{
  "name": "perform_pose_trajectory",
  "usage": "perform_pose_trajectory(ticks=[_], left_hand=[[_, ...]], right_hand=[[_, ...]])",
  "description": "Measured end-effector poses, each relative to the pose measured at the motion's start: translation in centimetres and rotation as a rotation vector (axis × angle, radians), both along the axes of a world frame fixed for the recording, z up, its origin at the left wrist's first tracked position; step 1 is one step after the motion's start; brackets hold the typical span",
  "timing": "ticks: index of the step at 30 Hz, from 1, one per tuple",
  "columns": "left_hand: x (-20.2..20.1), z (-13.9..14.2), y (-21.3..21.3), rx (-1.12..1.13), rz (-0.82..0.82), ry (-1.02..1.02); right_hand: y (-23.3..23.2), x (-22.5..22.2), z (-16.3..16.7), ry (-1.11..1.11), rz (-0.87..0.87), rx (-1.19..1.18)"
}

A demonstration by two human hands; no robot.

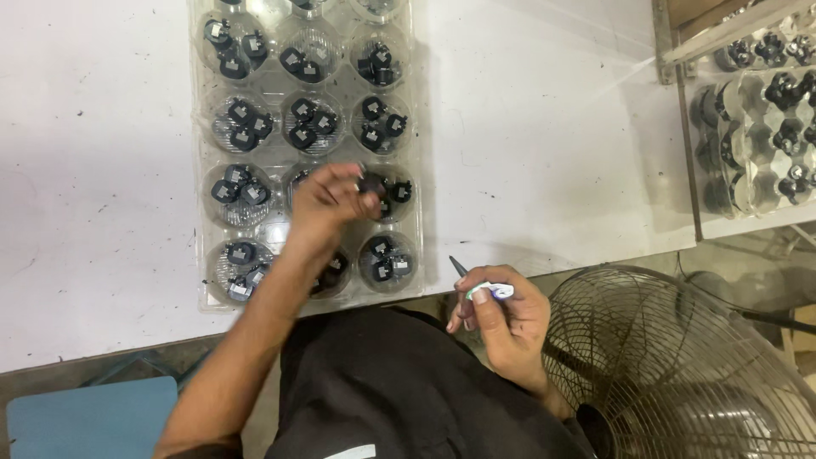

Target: The person picks black plastic plug housings one at a time, applies a drop of adhesive from a small nozzle bottle to each part, and places the treated parts into a compartmented plastic tray, occasionally setting finished parts aside on the table.

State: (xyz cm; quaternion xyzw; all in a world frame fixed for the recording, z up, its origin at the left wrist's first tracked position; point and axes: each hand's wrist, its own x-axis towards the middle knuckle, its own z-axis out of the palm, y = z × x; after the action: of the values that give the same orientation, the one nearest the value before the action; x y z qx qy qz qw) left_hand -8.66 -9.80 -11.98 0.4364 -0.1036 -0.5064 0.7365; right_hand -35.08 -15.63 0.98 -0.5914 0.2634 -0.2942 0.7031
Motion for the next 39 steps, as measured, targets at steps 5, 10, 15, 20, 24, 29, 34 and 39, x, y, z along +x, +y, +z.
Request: perform_pose_trajectory(ticks=[5,10,15,20,24,29,34,39], left_hand=[[12.6,-4.3,-6.6,0.271,0.25,-0.122],[17.5,-6.2,-11.1,0.465,0.29,-0.883],[18.0,-6.6,-13.8,0.627,0.416,-1.958],[16.9,-5.8,-14.9,0.628,0.323,-1.993],[17.7,-5.8,-13.1,0.546,0.157,-1.781],[20.9,-6.0,-11.5,0.454,-0.23,-1.679],[22.0,-5.5,-13.1,0.643,-0.357,-1.819],[22.5,-3.6,-13.9,0.879,-0.458,-2.097]], right_hand=[[0.3,-1.5,-0.6,0.111,-0.054,0.049],[1.0,-1.9,-1.5,0.192,-0.107,0.05],[1.4,-2.8,-1.7,0.284,-0.098,0.083],[2.2,-2.5,-2.1,0.211,-0.133,0.129],[2.2,-2.1,-2.3,0.178,-0.138,0.113],[1.6,-2.2,-2.1,0.201,-0.098,0.091],[0.9,-1.8,-1.9,0.227,-0.054,0.069],[0.7,-1.3,-1.7,0.249,-0.01,0.069]])
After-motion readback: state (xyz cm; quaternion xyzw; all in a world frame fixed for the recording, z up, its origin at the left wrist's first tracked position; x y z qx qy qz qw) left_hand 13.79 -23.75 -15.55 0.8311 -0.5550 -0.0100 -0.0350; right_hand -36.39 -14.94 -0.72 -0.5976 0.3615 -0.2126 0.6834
